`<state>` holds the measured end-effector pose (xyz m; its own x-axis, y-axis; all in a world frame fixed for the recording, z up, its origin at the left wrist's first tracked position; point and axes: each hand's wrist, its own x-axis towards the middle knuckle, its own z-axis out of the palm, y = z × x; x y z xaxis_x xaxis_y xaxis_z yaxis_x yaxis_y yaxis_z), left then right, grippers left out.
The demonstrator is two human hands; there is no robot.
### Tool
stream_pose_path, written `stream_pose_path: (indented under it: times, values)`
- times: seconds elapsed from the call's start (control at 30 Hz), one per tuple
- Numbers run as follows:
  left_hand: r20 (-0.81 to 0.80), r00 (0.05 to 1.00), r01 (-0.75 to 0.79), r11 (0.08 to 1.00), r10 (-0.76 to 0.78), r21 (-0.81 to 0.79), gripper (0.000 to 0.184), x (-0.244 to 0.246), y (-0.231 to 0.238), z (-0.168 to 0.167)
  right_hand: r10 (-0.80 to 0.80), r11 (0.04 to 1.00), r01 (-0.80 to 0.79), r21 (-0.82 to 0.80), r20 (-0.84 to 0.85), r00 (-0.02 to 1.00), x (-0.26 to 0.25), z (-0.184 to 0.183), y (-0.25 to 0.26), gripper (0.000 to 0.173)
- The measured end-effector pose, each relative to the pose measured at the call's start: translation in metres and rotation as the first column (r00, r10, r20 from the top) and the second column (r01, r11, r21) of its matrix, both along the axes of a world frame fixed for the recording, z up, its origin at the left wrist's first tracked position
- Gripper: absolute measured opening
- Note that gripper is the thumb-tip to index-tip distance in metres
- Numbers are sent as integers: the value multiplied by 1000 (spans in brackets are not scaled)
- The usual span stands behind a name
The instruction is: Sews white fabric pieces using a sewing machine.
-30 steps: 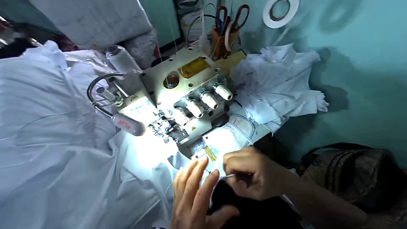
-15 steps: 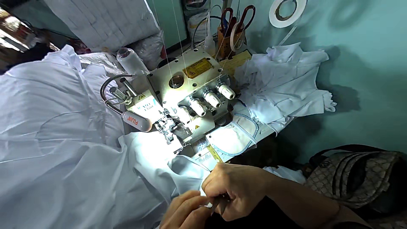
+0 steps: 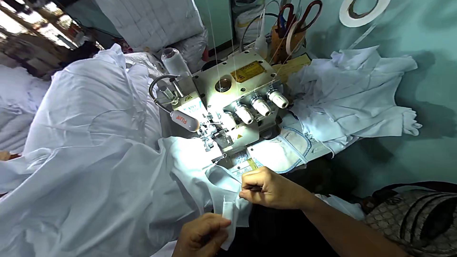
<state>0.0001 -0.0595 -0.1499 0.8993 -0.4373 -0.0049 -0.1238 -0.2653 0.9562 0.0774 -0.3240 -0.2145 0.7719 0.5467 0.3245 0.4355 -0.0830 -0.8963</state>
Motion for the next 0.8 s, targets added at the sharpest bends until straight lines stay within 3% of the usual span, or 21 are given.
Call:
stream_pose_path:
  times: [0.1,0.2,0.27,0.4,0.53,0.8]
  values:
    - [-22,999,-50,998,49,-25,15,-2,4,-5,0,999,0,48,-2,1000,-14,-1,13,30]
    - [-69,993,-95,994,91,-53,22,-2,7,-13,-56,998,54,31,91,994,-34,-3,24,62]
    - [-108,989,-113,989,102,-97,26,-4,6,-18,-91,994,102,-41,209,974,-41,-6,28,74]
    - [-306,947,-190,940,98,-285,42,-10,0,-17,3,993,33,-114,302,953,-35,-12,30,51]
    - [-374,924,-260,842,75,-473,54,-18,-3,-22,32,996,9,-92,440,897,-32,-23,43,29]
    - [-398,906,-368,726,141,-581,63,-15,-4,-30,-97,994,112,4,539,837,-31,-38,59,23]
